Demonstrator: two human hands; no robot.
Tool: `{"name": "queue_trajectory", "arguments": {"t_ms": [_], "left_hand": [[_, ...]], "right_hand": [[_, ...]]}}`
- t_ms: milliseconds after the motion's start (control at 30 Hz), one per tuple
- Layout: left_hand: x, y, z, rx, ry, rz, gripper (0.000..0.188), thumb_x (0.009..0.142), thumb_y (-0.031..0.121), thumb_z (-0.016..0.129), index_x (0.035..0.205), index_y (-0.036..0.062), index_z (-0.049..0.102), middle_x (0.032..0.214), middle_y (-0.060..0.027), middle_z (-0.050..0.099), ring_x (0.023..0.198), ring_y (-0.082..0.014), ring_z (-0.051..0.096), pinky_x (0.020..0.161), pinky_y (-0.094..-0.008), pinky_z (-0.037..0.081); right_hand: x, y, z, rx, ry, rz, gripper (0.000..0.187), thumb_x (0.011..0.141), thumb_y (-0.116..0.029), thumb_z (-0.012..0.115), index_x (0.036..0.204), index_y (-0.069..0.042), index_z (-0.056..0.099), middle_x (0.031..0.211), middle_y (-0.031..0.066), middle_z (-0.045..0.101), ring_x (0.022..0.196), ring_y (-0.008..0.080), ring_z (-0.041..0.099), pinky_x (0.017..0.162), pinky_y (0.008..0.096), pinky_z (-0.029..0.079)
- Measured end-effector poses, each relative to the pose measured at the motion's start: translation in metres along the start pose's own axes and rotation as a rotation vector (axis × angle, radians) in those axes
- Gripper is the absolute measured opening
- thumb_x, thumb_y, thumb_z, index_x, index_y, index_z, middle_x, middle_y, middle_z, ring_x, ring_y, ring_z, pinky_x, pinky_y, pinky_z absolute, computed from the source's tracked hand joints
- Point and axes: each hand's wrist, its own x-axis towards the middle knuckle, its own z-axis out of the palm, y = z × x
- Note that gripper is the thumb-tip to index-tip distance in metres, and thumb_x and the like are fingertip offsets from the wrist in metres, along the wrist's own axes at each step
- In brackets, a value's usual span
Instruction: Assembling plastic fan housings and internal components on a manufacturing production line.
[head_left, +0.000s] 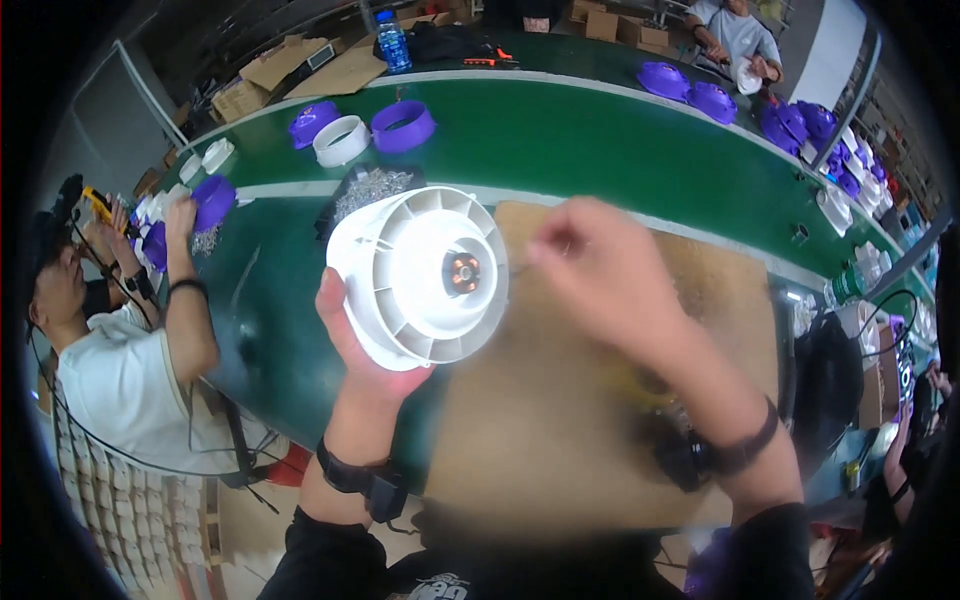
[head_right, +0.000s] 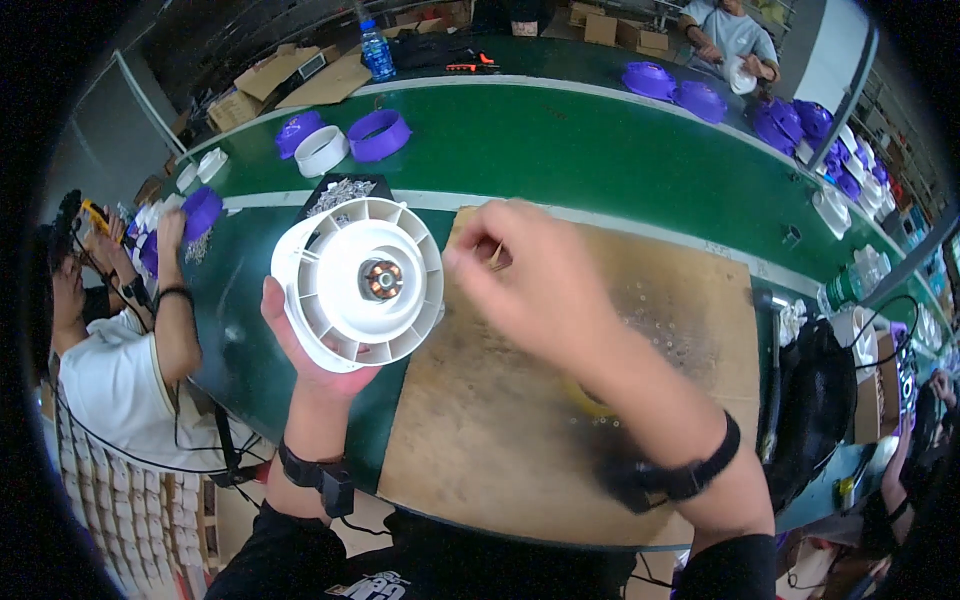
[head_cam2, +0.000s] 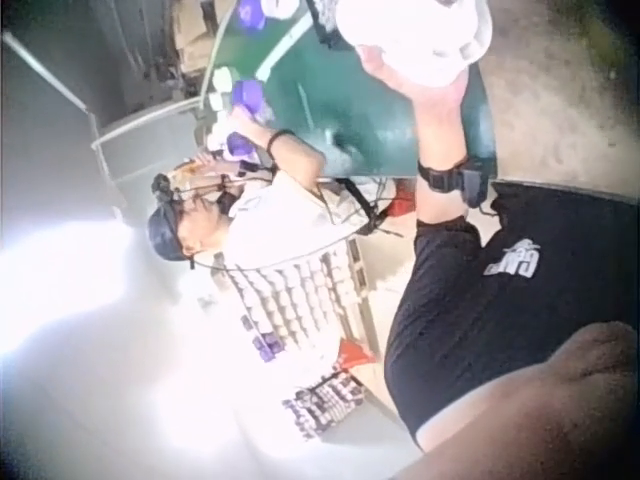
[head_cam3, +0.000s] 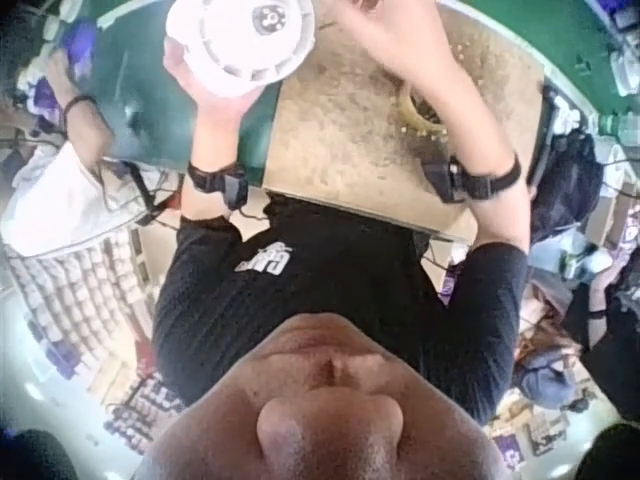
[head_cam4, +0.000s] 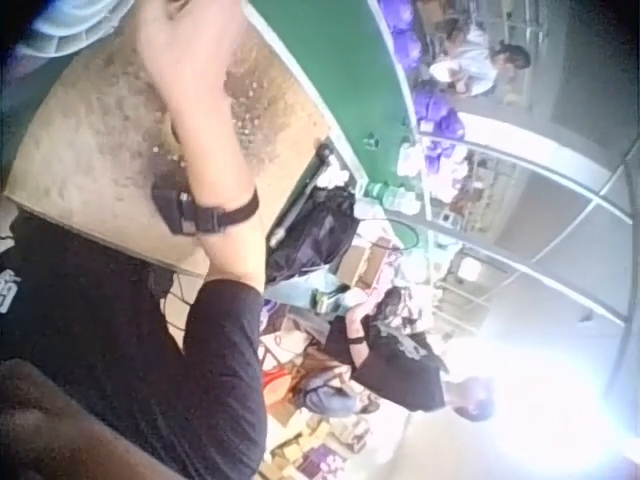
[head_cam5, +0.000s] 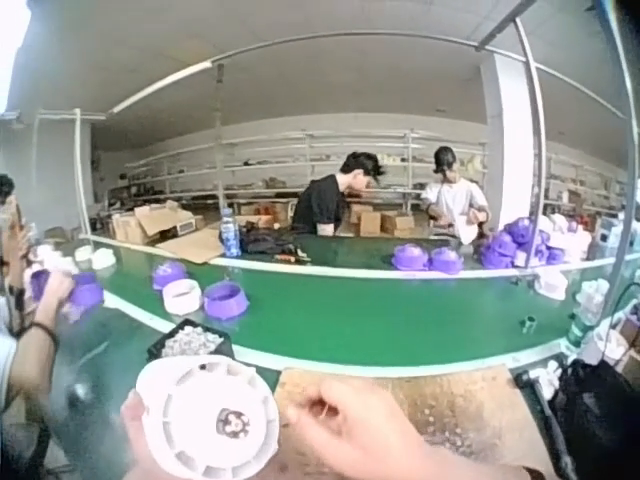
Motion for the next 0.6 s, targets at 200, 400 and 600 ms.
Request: {"name": "queue_trajectory", "arguments": {"t_ms": [200, 400, 600], "left_hand": [[-0.003, -0.003, 0.008, 0.238, -0.162, 0.036, 0.097, 0.078, 0.072, 0.049, 0.148, 0.0075, 0.030, 0.143, -0.0179, 0.044, 0.127, -0.0353, 0.049, 0.104, -0.0493, 0.044], [-0.010, -0.008, 0.022, 0.416, -0.197, 0.028, 0.104, 0.071, 0.062, 0.065, 0.147, 0.0018, 0.027, 0.143, -0.0201, 0.042, 0.128, -0.0357, 0.049, 0.104, -0.0478, 0.045], [-0.019, -0.010, 0.019, 0.348, -0.173, -0.010, 0.106, 0.068, 0.052, 0.070, 0.150, 0.0035, 0.023, 0.143, -0.0202, 0.042, 0.128, -0.0343, 0.048, 0.106, -0.0464, 0.044]], "right_hand": [[-0.017, -0.045, -0.001, 0.142, -0.111, 0.191, 0.032, 0.081, -0.028, 0.072, 0.094, 0.000, 0.067, 0.081, 0.0122, 0.064, 0.070, 0.0207, 0.063, 0.063, 0.0335, 0.050], [-0.030, -0.048, -0.003, 0.178, -0.122, 0.292, 0.032, 0.082, -0.024, 0.072, 0.103, 0.001, 0.068, 0.088, 0.0143, 0.069, 0.072, 0.0231, 0.067, 0.068, 0.0340, 0.053], [-0.034, -0.053, -0.008, 0.149, -0.109, 0.278, 0.027, 0.082, -0.020, 0.071, 0.100, 0.001, 0.067, 0.087, 0.0144, 0.069, 0.069, 0.0215, 0.067, 0.065, 0.0328, 0.053]]}}
